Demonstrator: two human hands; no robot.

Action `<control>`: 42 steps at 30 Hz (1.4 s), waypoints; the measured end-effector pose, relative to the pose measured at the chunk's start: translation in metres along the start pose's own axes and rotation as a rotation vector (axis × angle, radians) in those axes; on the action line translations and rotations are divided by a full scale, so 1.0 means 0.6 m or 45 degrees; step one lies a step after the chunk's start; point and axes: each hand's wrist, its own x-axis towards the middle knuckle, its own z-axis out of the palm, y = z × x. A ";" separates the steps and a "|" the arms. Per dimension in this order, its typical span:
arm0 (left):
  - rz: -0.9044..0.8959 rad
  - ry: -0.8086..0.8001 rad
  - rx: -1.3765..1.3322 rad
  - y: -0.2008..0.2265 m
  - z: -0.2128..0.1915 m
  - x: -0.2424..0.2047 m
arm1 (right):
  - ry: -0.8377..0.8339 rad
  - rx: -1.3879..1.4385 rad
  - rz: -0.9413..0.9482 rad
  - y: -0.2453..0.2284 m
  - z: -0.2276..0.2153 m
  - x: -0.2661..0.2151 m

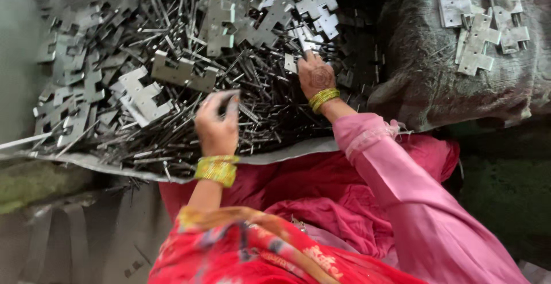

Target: The person sits on the floor and repeatedly picks up metal plates and pins from a large pile, inserts the pins into the plates, and places the assembled units aside. The hands work continuously with the metal components without using any tools.

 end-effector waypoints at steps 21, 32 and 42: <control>1.462 -0.965 1.066 -0.101 0.618 0.314 | 0.584 2.238 1.482 0.097 0.101 -0.136; 0.760 -0.219 0.387 -0.007 0.238 0.192 | 0.359 2.200 1.357 0.118 0.048 -0.116; 0.237 -0.557 0.201 0.080 0.220 0.090 | -0.440 2.805 1.212 0.013 -0.157 -0.097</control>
